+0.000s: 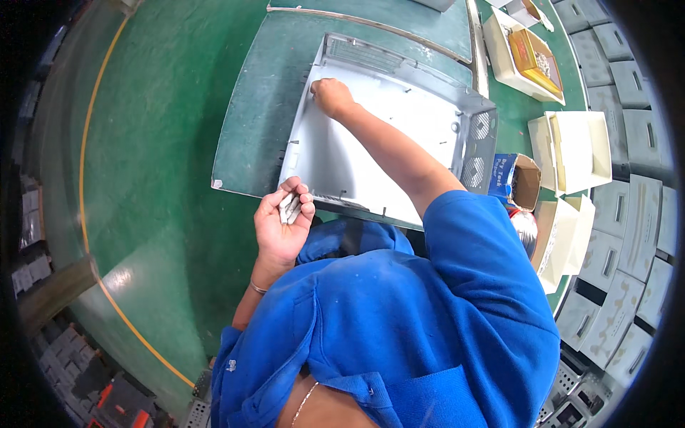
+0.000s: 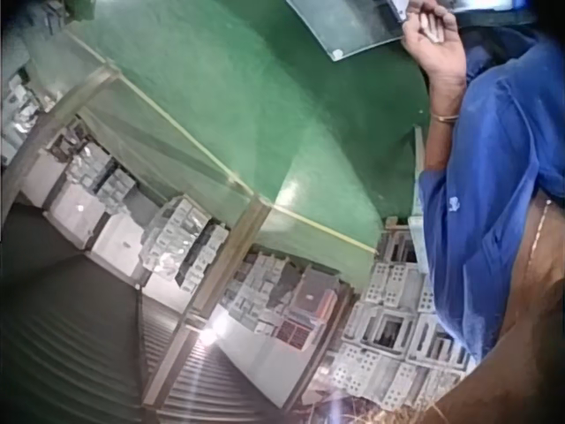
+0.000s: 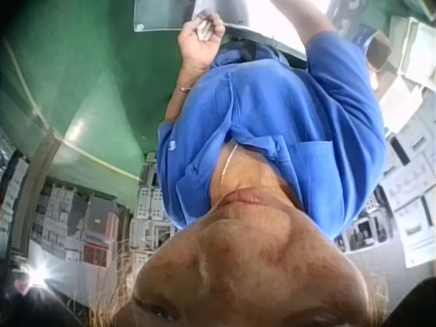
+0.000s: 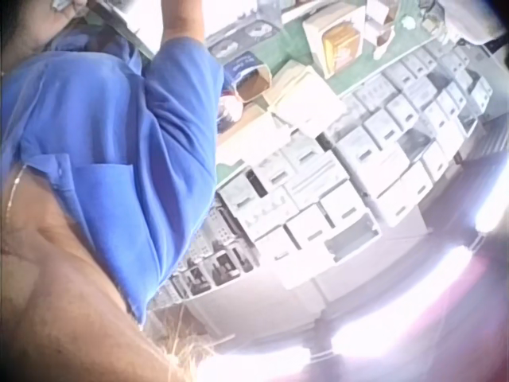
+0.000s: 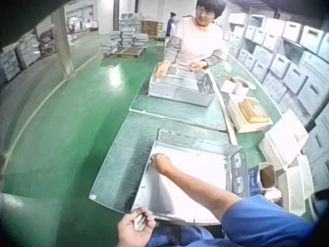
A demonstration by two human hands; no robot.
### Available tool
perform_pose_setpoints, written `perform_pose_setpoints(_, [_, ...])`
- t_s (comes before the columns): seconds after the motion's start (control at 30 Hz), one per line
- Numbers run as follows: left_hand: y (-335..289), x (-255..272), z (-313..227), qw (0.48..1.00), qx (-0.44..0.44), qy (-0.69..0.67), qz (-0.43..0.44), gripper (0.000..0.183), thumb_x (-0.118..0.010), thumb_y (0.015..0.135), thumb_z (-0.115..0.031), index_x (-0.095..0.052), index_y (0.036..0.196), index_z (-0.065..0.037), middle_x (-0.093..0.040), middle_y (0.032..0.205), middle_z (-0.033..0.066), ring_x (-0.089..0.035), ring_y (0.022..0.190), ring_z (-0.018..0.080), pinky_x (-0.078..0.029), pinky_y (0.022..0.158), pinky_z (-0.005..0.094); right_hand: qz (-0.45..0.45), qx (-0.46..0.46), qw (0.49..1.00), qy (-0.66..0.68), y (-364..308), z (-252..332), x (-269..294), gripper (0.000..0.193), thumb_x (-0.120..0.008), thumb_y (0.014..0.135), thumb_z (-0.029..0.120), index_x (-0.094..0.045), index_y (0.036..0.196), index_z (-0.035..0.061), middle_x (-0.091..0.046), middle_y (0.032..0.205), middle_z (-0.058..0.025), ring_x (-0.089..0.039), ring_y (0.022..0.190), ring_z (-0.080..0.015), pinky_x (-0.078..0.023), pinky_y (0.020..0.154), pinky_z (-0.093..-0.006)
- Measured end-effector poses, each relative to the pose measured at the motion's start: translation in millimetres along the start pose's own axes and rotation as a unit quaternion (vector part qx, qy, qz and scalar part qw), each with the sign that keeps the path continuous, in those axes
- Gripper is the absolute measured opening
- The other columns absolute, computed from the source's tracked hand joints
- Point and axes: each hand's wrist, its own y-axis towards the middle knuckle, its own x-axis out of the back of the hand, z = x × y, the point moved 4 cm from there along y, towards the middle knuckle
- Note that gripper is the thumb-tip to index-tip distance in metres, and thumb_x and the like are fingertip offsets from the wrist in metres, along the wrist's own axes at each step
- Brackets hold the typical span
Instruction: Manually inserting and tightening small metal pins or screws into a metal chassis at a factory workbench.
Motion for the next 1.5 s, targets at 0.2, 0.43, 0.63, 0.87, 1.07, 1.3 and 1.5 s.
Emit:
perform_pose_setpoints(0.2, [4, -2, -2, 1.0, -0.001, -0.002, -0.001, 0.025, -0.042, 0.083, -0.012, -0.052, 0.098, 0.005, -0.056, 0.084, 0.0154, -0.053, 0.076, 0.0232, -0.047, 0.066, 0.0307, 0.024, 0.017, 0.998, -0.051, 1, 3, -1, 0.016, -0.049, 0.07, 0.005, -0.061, 0.079, 0.0054, -0.061, 0.084, -0.0152, -0.059, 0.079, -0.0311, -0.048, 0.07, -0.0389])
perform_pose_setpoints(0.43, [13, -1, 3, 0.999, 0.023, -0.003, 0.033, 0.029, -0.039, 0.084, -0.014, -0.051, 0.102, 0.005, -0.058, 0.086, 0.0146, -0.056, 0.079, 0.0232, -0.05, 0.072, 0.0331, 0.035, 0.027, 0.998, -0.048, 1, 1, -8, 0.02, -0.05, 0.067, 0.002, -0.061, 0.082, 0.0063, -0.061, 0.085, -0.0143, -0.059, 0.081, -0.03, -0.047, 0.071, -0.0386])
perform_pose_setpoints(0.63, [15, -24, -5, 1.0, -0.022, -0.007, 0.021, 0.035, -0.035, 0.087, -0.016, -0.047, 0.11, 0.007, -0.054, 0.104, 0.0219, -0.052, 0.1, 0.0315, -0.044, 0.089, 0.0401, -0.068, 0.005, 0.991, 0.112, -20, 6, 15, 0.014, -0.058, 0.07, 0.006, -0.06, 0.085, 0.0041, -0.061, 0.076, -0.0115, -0.059, 0.074, -0.0266, -0.047, 0.068, -0.0341])
perform_pose_setpoints(0.87, [32, -34, 2, 0.994, -0.013, -0.034, 0.099, 0.038, -0.03, 0.092, -0.024, -0.044, 0.111, 0.006, -0.05, 0.111, 0.0188, -0.047, 0.107, 0.0279, -0.036, 0.096, 0.0422, 0.19, 0.149, 0.884, 0.401, -105, 89, 108, 0.016, -0.062, 0.072, 0.006, -0.06, 0.087, 0.0079, -0.054, 0.083, -0.0064, -0.056, 0.072, -0.021, -0.045, 0.066, -0.029])
perform_pose_setpoints(1.07, [56, -10, 21, 0.981, 0.076, -0.053, 0.171, 0.038, -0.028, 0.092, -0.027, -0.047, 0.103, 0.004, -0.053, 0.102, 0.0168, -0.05, 0.102, 0.0263, -0.038, 0.094, 0.0393, 0.202, 0.227, 0.94, 0.157, -129, 92, 115, 0.013, -0.059, 0.075, 0.008, -0.057, 0.088, 0.0068, -0.054, 0.081, -0.0036, -0.056, 0.075, -0.0178, -0.045, 0.066, -0.0283])
perform_pose_setpoints(1.3, [46, -26, 32, 0.994, 0.073, 0.076, 0.024, 0.045, -0.035, 0.09, -0.028, -0.042, 0.115, 0.01, -0.049, 0.112, 0.0253, -0.044, 0.111, 0.0346, -0.035, 0.097, 0.0422, 0.018, -0.222, 0.848, 0.482, -93, -53, 78, 0.021, -0.054, 0.08, 0.003, -0.055, 0.101, 0.003, -0.055, 0.076, -0.0016, -0.056, 0.064, -0.0084, -0.048, 0.055, -0.0231])
perform_pose_setpoints(1.5, [39, -22, 27, 0.996, 0.057, 0.061, 0.026, 0.043, -0.038, 0.09, -0.029, -0.046, 0.11, 0.008, -0.053, 0.107, 0.0225, -0.05, 0.104, 0.0326, -0.039, 0.094, 0.0409, -0.075, -0.249, 0.86, 0.44, -69, -80, 36, 0.016, -0.05, 0.079, 0.0, -0.056, 0.094, 0.0015, -0.061, 0.079, -0.0079, -0.062, 0.062, -0.0147, -0.051, 0.05, -0.0262])
